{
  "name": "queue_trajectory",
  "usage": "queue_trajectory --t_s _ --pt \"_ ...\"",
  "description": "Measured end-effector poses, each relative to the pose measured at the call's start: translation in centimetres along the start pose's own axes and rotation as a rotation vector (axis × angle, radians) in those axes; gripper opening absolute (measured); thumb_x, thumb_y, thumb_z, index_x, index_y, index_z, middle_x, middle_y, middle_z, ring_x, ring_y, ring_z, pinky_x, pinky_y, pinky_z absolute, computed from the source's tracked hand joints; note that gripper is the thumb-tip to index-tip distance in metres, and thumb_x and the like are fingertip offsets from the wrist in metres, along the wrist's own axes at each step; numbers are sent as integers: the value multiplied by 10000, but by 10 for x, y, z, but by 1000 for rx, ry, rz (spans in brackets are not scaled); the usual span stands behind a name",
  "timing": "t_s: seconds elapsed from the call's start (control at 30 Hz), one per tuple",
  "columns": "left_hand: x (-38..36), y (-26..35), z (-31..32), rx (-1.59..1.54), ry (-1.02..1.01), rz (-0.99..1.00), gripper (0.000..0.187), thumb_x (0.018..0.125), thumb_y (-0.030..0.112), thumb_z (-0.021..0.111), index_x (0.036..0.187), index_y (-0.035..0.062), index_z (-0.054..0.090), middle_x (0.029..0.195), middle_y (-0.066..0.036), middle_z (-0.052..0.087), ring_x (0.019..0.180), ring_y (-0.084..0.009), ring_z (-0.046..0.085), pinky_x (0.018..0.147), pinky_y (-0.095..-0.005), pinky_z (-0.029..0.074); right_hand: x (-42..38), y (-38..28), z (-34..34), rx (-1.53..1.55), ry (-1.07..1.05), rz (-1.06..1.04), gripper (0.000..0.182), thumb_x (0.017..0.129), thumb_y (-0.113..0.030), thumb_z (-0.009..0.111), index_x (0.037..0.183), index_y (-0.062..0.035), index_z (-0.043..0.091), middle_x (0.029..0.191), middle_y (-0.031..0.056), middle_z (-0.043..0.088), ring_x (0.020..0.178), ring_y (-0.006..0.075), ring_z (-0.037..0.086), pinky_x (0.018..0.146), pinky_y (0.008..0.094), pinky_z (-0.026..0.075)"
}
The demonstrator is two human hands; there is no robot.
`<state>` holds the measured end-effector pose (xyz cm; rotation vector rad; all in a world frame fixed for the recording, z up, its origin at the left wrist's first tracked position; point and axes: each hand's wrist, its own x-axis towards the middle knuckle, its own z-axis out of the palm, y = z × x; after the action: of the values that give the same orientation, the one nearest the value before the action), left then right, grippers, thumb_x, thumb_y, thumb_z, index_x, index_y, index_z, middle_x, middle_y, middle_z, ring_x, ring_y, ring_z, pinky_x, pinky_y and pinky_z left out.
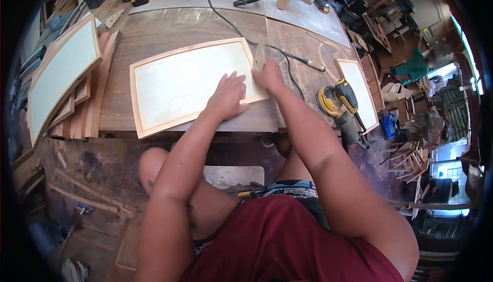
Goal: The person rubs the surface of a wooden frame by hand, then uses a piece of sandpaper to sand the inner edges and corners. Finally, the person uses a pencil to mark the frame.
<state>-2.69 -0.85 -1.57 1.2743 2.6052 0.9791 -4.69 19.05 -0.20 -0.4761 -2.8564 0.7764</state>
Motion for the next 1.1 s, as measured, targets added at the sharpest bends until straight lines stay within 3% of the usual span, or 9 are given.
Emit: queue_trajectory --t_s 0.27,0.43,0.57,0.83,0.93,0.97,1.0,1.03,1.1 --pt "-3 6 -7 -11 -8 -15 316 744 210 798 809 87 515 1501 -194 445 1473 -388 277 1229 -479 178 15 -15 0 34 64 22 324 777 -201 755 1051 -31 724 1018 234 707 986 386 683 874 440 538" --pt "-4 4 -5 -1 -17 17 245 768 224 780 836 76 597 1492 -179 454 1471 -391 274 1224 -487 177 -17 -1 -10 89 -16 62 339 763 -216 760 998 25 715 923 248 717 865 370 717 781 422 559" --pt "-3 2 -4 1 -31 16 239 767 219 778 851 76 606 1492 -183 452 1473 -389 274 1224 -488 175 28 4 7 79 69 -68 342 756 -228 779 985 21 722 925 248 717 874 363 718 775 423 557" --pt "-4 -1 -8 -14 -26 35 275 753 218 794 789 68 566 1489 -210 453 1465 -397 288 1217 -500 194 104 -31 16 79 45 90 318 750 -198 771 962 37 732 963 248 722 936 377 709 857 447 545" --pt "-1 -3 2 64 -30 66 268 770 253 777 844 43 628 1498 -192 444 1464 -378 296 1217 -503 192 130 6 54 33 183 -34 336 806 -114 675 1065 99 659 1101 308 662 1070 439 645 933 482 511" --pt "2 -2 2 73 -49 45 272 765 261 779 836 44 630 1497 -193 445 1462 -381 300 1216 -510 191 153 28 79 -148 157 -74 333 825 -94 643 1104 88 636 1156 310 635 1124 442 614 967 492 492" --pt "3 -1 1 82 -69 31 276 761 269 782 827 45 633 1496 -194 446 1460 -384 304 1216 -516 189 137 9 54 -66 41 20 466 860 -226 689 1210 67 591 1230 273 615 1158 421 595 1023 481 465" --pt "4 0 1 33 -54 16 278 734 258 802 797 54 623 1499 -194 446 1460 -391 302 1216 -523 184 144 24 75 -63 169 -39 406 847 -190 685 1159 63 624 1197 280 626 1131 428 607 1002 481 480" --pt "1 2 1 -37 -32 -4 302 689 183 836 768 67 569 1495 -205 451 1466 -401 291 1220 -517 177 121 -9 47 -11 65 134 303 815 -171 701 1048 22 689 1145 273 653 1107 418 626 964 467 506"
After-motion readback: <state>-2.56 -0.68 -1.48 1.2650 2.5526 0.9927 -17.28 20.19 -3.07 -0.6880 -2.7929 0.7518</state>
